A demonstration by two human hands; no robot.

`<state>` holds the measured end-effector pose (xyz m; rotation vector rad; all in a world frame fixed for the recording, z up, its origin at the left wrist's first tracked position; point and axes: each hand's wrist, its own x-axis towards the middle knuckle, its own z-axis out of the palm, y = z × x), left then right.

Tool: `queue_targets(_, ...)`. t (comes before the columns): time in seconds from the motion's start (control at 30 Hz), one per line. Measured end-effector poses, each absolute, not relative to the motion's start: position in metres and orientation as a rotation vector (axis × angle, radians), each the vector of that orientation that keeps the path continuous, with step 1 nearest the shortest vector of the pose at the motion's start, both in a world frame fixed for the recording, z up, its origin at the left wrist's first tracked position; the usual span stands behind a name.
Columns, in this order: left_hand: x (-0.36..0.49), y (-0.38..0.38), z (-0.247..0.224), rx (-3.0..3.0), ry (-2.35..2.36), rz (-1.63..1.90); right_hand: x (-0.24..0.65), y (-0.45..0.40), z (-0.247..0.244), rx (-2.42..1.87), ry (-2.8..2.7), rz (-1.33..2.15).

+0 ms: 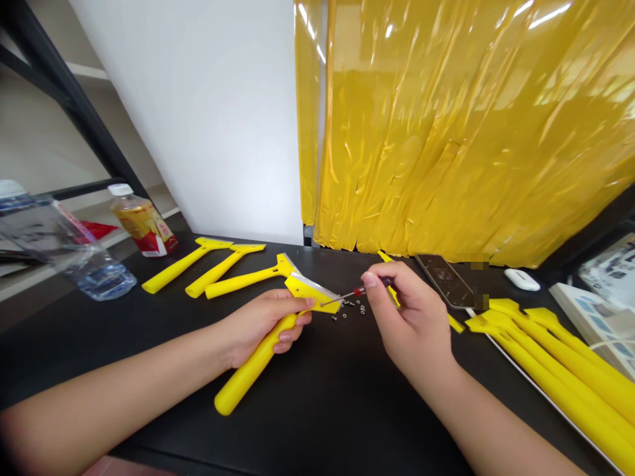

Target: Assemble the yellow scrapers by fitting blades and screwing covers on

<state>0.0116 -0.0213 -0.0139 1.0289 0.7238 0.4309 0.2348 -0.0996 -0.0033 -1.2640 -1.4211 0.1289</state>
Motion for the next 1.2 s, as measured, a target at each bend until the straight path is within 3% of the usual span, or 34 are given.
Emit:
queue_targets(0.57, 0.012, -0.022, -0.012, 1.041, 0.739, 0.43, 0.237, -0.095, -0.003, -1.32, -1.338, 0.115)
queue_targets(0.83, 0.014, -0.022, -0.012, 1.161, 0.844, 0.577, 0.239, -0.1, 0.007, -1.121, -1.887, -0.154)
queue_targets(1.2, 0.006, -0.009, -0.011, 1.496, 1.016, 0.733, 0.23, -0.103, 0.004, -1.352, -2.074, -0.274)
